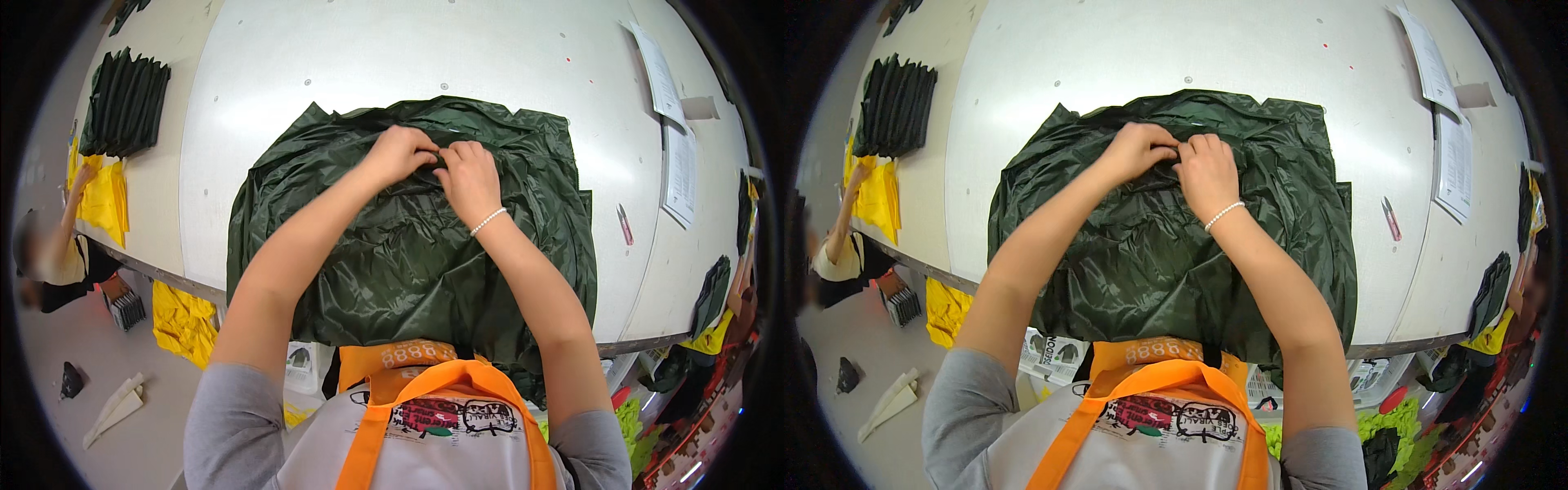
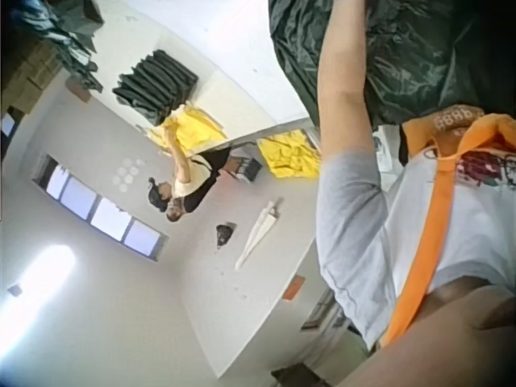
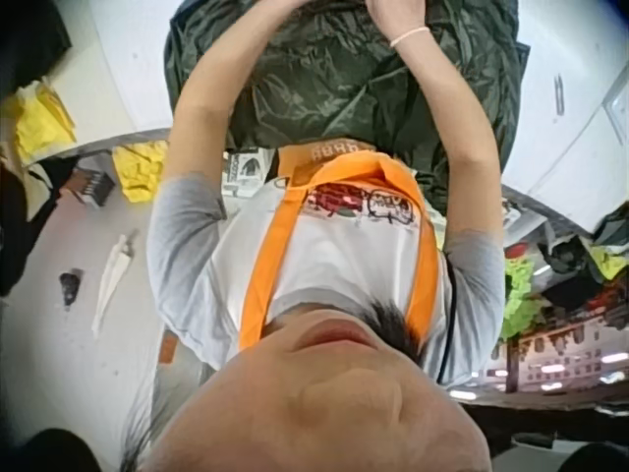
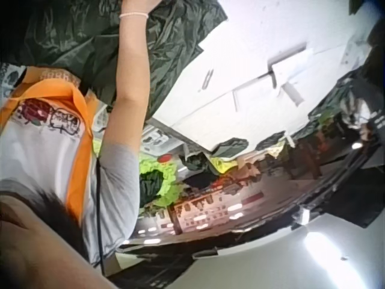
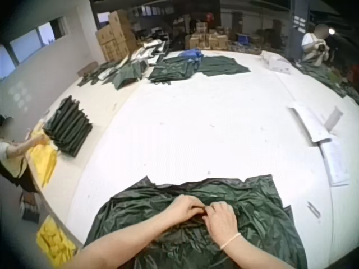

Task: The person lays a dark green jacket flat on a white table, smooths the fabric, and folds the sleeves and body into a compact rectangle. The person then flips the jacket and repeats the folding process on the other side before stacking it with other folded garments.

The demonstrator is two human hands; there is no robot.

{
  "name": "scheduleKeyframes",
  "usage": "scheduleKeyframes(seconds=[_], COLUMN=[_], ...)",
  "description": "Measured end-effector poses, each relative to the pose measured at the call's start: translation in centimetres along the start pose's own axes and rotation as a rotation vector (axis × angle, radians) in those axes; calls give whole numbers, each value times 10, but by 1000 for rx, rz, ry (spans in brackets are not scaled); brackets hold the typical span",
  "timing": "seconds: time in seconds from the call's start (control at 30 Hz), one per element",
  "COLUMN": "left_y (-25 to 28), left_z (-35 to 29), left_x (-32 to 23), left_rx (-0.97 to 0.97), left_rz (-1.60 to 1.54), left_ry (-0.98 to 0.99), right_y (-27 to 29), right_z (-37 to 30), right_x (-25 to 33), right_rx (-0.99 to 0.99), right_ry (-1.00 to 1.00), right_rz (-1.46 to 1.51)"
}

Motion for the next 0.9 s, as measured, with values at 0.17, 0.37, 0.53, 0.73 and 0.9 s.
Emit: scheduleKeyframes(seconds=[0.17, 0.37, 0.53, 0.73, 0.9], left_y=[6, 13, 34, 36, 42], left_z=[12, 28, 42, 52, 64], left_x=[-24, -12, 20, 15, 19], left_rx=[-158, -79, -195, -186, -48], left_rz=[221, 208, -394, 281, 393], left_ry=[-111, 158, 365, 225, 124], right_y=[-12, -10, -10, -13, -19], right_z=[33, 58, 27, 27, 29], right_x=[-45, -43, -15, -15, -20], right_rx=[297, 176, 33, 87, 66], right_ry=[-172, -138, -19, -1, 20], right_rz=[277, 98, 57, -58, -107])
Point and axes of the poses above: each hand's wrist, its own z-axis towards the middle knuckle, its own y-axis out of the back of the hand, x = y × z, the point moved 1 cm from there along z, towards the middle knuckle, and after that the axes turned 13 degrees about -z, right-handed, at the moved point
